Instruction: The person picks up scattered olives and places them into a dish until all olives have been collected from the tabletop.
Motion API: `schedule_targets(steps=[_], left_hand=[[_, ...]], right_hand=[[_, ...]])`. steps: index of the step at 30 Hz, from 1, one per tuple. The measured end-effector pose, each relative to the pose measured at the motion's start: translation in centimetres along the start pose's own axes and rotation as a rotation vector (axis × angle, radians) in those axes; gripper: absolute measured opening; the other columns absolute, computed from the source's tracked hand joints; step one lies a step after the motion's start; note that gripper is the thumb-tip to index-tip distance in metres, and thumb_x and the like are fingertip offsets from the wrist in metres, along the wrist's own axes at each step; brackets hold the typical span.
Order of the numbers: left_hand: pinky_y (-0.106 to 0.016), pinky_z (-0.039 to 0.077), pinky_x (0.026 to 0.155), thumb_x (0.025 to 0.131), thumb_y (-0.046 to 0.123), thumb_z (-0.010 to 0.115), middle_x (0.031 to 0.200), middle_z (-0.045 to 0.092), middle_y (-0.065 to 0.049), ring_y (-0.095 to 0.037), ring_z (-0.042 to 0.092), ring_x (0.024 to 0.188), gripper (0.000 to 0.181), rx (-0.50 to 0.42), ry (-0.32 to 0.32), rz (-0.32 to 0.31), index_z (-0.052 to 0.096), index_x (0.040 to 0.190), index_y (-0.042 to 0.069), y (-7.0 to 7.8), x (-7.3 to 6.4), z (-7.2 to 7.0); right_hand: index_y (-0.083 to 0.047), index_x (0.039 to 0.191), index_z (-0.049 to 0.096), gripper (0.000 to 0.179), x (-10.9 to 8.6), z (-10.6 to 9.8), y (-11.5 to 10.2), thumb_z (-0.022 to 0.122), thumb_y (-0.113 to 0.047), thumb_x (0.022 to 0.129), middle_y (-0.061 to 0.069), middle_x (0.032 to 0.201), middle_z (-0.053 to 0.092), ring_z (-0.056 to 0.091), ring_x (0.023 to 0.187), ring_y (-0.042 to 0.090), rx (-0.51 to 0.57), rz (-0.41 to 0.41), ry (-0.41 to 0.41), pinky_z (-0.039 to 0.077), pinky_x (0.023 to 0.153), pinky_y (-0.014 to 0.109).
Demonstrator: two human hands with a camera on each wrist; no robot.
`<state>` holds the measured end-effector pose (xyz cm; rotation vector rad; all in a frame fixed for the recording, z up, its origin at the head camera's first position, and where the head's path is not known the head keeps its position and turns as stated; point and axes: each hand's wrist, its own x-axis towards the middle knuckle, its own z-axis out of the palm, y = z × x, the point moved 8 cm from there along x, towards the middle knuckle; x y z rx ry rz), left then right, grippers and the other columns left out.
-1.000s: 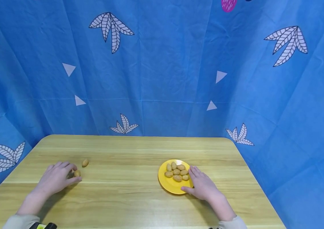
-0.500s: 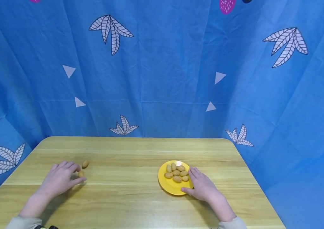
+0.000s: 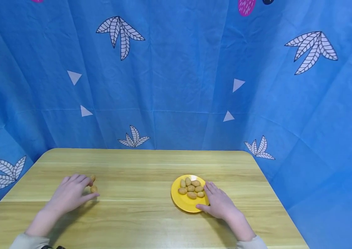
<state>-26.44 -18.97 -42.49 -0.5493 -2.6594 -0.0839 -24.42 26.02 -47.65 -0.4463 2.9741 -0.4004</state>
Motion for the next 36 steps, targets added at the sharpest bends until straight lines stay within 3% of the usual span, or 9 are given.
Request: schedule_targets(steps=[8, 19, 36], left_hand=[[-0.036, 0.034, 0.073, 0.071, 0.053, 0.079, 0.089, 0.064, 0.002, -0.021, 0.055, 0.088, 0.04, 0.008, 0.037, 0.058, 0.059, 0.082, 0.02, 1.6, 0.9, -0.2], [-0.036, 0.034, 0.074, 0.073, 0.057, 0.077, 0.088, 0.061, 0.005, -0.02, 0.055, 0.089, 0.041, 0.006, -0.003, 0.113, 0.058, 0.081, 0.022, 3.8, 2.5, 0.7], [-0.038, 0.04, 0.081, 0.072, 0.057, 0.078, 0.089, 0.062, 0.005, -0.018, 0.053, 0.088, 0.042, -0.031, 0.034, 0.203, 0.059, 0.082, 0.021, 8.0, 5.0, 0.6]], right_hand=[[0.007, 0.144, 0.037, 0.083, 0.2, -0.1, 0.0, 0.061, -0.051, 0.09, 0.026, 0.156, 0.028, 0.025, 0.145, 0.043, 0.002, -0.004, 0.008, 0.024, 0.115, 0.057], [0.008, 0.144, 0.038, 0.083, 0.1, -0.2, -0.1, 0.061, -0.051, 0.09, 0.026, 0.155, 0.029, 0.026, 0.145, 0.044, -0.006, -0.012, 0.013, 0.025, 0.115, 0.057], [0.008, 0.144, 0.038, 0.083, 0.0, -0.2, -0.2, 0.061, -0.051, 0.09, 0.026, 0.155, 0.029, 0.025, 0.145, 0.044, -0.009, -0.006, 0.012, 0.025, 0.115, 0.056]])
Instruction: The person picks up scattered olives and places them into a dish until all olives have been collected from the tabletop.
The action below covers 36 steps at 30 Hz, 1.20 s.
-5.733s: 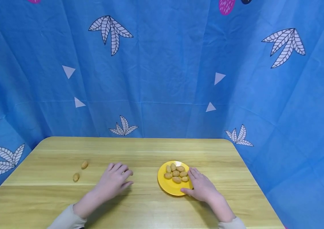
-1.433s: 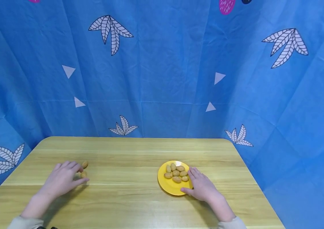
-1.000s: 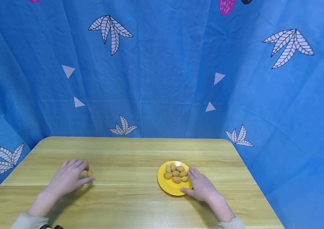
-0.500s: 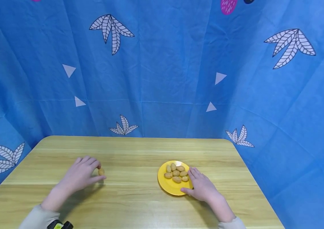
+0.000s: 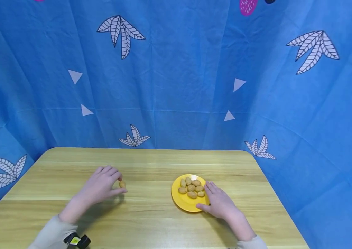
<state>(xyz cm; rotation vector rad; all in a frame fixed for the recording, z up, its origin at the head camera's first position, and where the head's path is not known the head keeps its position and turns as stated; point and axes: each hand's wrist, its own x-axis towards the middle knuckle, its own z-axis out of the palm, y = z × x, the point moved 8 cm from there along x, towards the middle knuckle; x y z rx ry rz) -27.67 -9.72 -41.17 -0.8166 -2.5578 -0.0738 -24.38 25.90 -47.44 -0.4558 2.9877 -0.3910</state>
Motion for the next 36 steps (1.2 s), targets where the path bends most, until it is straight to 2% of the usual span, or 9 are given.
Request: schedule_targets(steps=[10, 21, 36], left_hand=[[-0.038, 0.04, 0.083, 0.076, 0.06, 0.072, 0.092, 0.062, 0.004, -0.017, 0.054, 0.091, 0.045, -0.011, -0.018, 0.063, 0.061, 0.087, 0.018, 2.6, 2.0, 0.3], [-0.034, 0.035, 0.078, 0.076, 0.063, 0.071, 0.086, 0.057, 0.008, -0.015, 0.05, 0.086, 0.046, 0.003, 0.041, 0.172, 0.059, 0.087, 0.02, 5.7, 3.9, -0.3], [-0.033, 0.033, 0.079, 0.077, 0.062, 0.07, 0.085, 0.053, 0.008, -0.015, 0.045, 0.086, 0.046, -0.038, -0.021, 0.191, 0.059, 0.087, 0.019, 8.2, 5.8, 0.8]], right_hand=[[0.007, 0.144, 0.038, 0.083, -0.1, 0.1, 0.0, 0.061, -0.051, 0.09, 0.025, 0.156, 0.029, 0.025, 0.145, 0.043, 0.003, 0.006, 0.008, 0.025, 0.115, 0.056], [0.007, 0.144, 0.037, 0.084, -0.3, 0.4, 0.0, 0.06, -0.053, 0.09, 0.025, 0.156, 0.028, 0.024, 0.146, 0.043, 0.0, 0.012, -0.004, 0.024, 0.116, 0.056], [0.008, 0.144, 0.038, 0.083, -0.3, 0.3, -0.1, 0.062, -0.051, 0.09, 0.026, 0.155, 0.029, 0.025, 0.145, 0.044, 0.003, 0.005, 0.006, 0.025, 0.115, 0.057]])
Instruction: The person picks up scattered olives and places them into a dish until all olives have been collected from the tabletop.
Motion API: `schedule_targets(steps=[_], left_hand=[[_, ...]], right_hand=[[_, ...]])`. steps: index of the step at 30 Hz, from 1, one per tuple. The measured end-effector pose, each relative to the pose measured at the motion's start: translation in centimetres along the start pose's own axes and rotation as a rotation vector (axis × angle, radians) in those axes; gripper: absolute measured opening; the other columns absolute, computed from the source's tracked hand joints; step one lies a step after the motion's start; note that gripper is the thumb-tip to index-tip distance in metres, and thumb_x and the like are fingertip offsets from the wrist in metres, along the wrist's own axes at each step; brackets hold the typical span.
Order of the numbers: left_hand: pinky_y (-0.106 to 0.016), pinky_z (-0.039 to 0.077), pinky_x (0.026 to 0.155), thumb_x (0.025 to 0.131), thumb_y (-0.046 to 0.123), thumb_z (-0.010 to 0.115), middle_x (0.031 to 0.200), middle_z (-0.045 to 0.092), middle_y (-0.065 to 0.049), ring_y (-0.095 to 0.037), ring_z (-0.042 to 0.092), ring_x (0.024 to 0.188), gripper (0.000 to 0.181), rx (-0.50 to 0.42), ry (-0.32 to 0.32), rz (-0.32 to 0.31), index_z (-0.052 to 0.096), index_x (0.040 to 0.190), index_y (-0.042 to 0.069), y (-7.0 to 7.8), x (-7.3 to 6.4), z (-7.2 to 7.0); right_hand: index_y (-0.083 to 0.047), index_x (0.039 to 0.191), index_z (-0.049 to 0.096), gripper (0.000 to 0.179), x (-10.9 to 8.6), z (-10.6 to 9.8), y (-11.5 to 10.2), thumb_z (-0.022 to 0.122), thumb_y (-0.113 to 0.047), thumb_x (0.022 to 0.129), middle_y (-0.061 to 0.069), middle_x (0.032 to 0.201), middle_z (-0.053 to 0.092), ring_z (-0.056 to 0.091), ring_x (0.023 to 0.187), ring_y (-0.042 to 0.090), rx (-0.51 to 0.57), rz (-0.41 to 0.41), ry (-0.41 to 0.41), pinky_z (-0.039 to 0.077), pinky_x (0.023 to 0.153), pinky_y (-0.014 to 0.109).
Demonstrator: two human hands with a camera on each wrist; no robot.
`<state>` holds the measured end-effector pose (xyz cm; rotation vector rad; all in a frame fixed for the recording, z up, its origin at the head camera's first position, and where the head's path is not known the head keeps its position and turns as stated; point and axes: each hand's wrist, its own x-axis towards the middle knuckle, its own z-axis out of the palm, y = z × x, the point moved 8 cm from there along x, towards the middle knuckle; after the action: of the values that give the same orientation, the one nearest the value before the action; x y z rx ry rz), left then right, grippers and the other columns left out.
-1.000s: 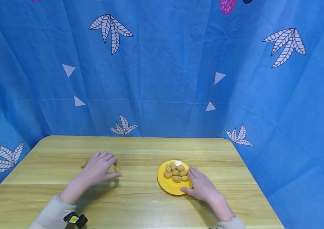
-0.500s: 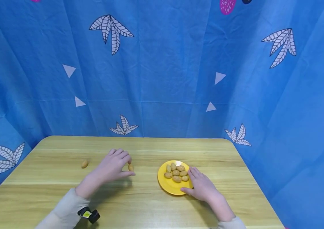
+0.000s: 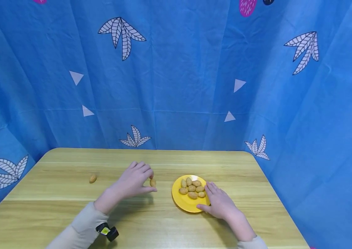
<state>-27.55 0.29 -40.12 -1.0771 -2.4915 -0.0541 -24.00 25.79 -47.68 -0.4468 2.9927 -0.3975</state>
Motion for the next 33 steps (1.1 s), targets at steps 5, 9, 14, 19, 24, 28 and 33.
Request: schedule_targets(steps=[5, 9, 14, 19, 24, 28, 33], left_hand=[[-0.033, 0.032, 0.079, 0.078, 0.062, 0.07, 0.085, 0.052, 0.009, -0.015, 0.045, 0.086, 0.046, -0.013, -0.013, 0.008, 0.058, 0.086, 0.019, 0.8, 0.5, 0.1], [-0.033, 0.033, 0.079, 0.078, 0.064, 0.068, 0.085, 0.052, 0.009, -0.014, 0.046, 0.087, 0.045, 0.001, -0.01, 0.031, 0.055, 0.084, 0.021, 1.6, 0.9, 0.2], [-0.032, 0.036, 0.08, 0.078, 0.066, 0.067, 0.088, 0.055, 0.009, -0.014, 0.049, 0.09, 0.046, 0.036, -0.004, 0.069, 0.054, 0.083, 0.022, 2.6, 1.3, 0.6], [-0.033, 0.038, 0.082, 0.077, 0.066, 0.067, 0.092, 0.059, 0.008, -0.014, 0.05, 0.091, 0.046, 0.06, -0.001, 0.101, 0.056, 0.085, 0.021, 3.7, 1.9, 0.8], [-0.032, 0.039, 0.084, 0.079, 0.067, 0.064, 0.098, 0.062, 0.007, -0.014, 0.052, 0.095, 0.047, 0.055, -0.044, 0.101, 0.059, 0.088, 0.021, 4.7, 2.6, 1.6], [-0.032, 0.039, 0.086, 0.08, 0.07, 0.06, 0.104, 0.063, 0.007, -0.014, 0.052, 0.1, 0.051, 0.066, -0.079, 0.101, 0.062, 0.096, 0.021, 5.4, 3.1, 2.5], [-0.033, 0.04, 0.088, 0.081, 0.071, 0.058, 0.108, 0.064, 0.007, -0.014, 0.053, 0.102, 0.054, 0.074, -0.11, 0.096, 0.063, 0.101, 0.021, 6.2, 3.7, 3.4]], right_hand=[[0.008, 0.143, 0.039, 0.083, 0.0, 0.0, 0.0, 0.062, -0.051, 0.09, 0.027, 0.155, 0.03, 0.026, 0.145, 0.044, -0.007, -0.002, 0.006, 0.025, 0.115, 0.057], [0.008, 0.143, 0.039, 0.083, 0.0, 0.1, 0.0, 0.062, -0.051, 0.09, 0.027, 0.155, 0.03, 0.026, 0.145, 0.044, -0.005, -0.003, 0.002, 0.025, 0.115, 0.057], [0.008, 0.143, 0.039, 0.083, 0.0, 0.1, 0.0, 0.062, -0.051, 0.09, 0.026, 0.155, 0.03, 0.027, 0.144, 0.044, -0.001, -0.003, 0.001, 0.025, 0.115, 0.057], [0.008, 0.142, 0.04, 0.083, -0.1, 0.0, -0.2, 0.062, -0.051, 0.089, 0.027, 0.154, 0.031, 0.028, 0.144, 0.044, -0.008, -0.012, 0.009, 0.026, 0.115, 0.056], [0.008, 0.142, 0.041, 0.083, -0.2, -0.3, -0.4, 0.062, -0.051, 0.089, 0.027, 0.154, 0.032, 0.029, 0.143, 0.044, -0.024, -0.024, 0.018, 0.028, 0.114, 0.056], [0.008, 0.142, 0.04, 0.083, 0.0, -0.2, -0.2, 0.062, -0.051, 0.089, 0.026, 0.154, 0.031, 0.029, 0.144, 0.044, -0.023, -0.02, 0.016, 0.028, 0.114, 0.056], [0.007, 0.143, 0.04, 0.083, 0.3, 0.0, 0.2, 0.061, -0.052, 0.09, 0.025, 0.155, 0.031, 0.027, 0.144, 0.043, -0.013, -0.007, 0.015, 0.027, 0.115, 0.056]])
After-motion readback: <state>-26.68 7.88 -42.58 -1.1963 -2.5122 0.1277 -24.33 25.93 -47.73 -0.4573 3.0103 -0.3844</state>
